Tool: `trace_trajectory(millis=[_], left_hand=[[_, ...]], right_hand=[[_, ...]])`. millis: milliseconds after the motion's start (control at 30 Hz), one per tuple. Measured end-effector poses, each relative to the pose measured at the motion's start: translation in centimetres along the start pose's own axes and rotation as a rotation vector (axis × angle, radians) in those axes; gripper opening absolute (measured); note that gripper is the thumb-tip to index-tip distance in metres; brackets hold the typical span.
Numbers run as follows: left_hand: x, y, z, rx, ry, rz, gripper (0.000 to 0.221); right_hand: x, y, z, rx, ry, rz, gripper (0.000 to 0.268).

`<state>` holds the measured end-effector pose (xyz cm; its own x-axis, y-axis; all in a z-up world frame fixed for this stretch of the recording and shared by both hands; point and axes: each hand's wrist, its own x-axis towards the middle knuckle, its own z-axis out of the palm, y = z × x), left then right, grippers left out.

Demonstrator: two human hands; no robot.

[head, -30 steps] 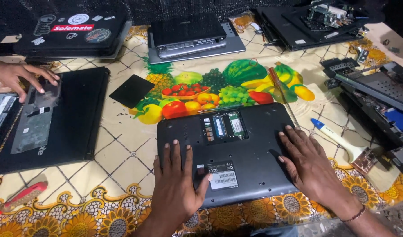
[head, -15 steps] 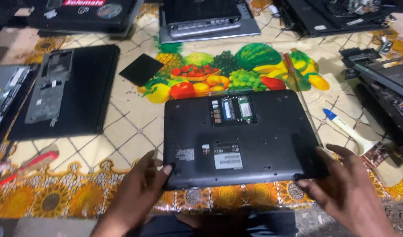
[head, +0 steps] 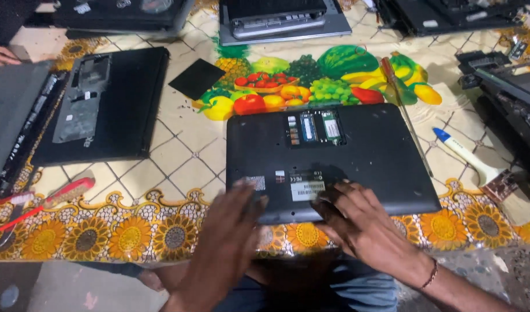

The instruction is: Disassembling and reassembling a laptop, cleaning internal components with a brush, and managing internal wiring.

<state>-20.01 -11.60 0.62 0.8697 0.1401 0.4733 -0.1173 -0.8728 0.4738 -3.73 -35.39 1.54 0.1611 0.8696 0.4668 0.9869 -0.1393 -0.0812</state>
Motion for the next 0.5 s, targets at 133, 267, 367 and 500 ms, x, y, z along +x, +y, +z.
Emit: trace_trajectory(millis=[133,267,367,500], left_hand=[[2.5,0.6,2.3,0.296,-0.191,0.308,0.093],[4.3,-0.8,4.1,0.299,-0.221,0.426,0.079],[3.8,-1.6,5.1,0.366,-0.288,0.425,0.085],[3.4,-2.1,6.6,0.427,-0.327,0.386,0.092]], right_hand=[[0.7,-0.4,0.0,-0.233,-0.101,-0.066,0.06],[0.5,-0.1,0.1,-0.334,-0.173,-0.146,0.059],[0.3,-0.2,0.1,-0.344,-0.179,-0.172,0.059],[0.3,0.0,0.8,-0.388,-0.186,-0.196,0.059]])
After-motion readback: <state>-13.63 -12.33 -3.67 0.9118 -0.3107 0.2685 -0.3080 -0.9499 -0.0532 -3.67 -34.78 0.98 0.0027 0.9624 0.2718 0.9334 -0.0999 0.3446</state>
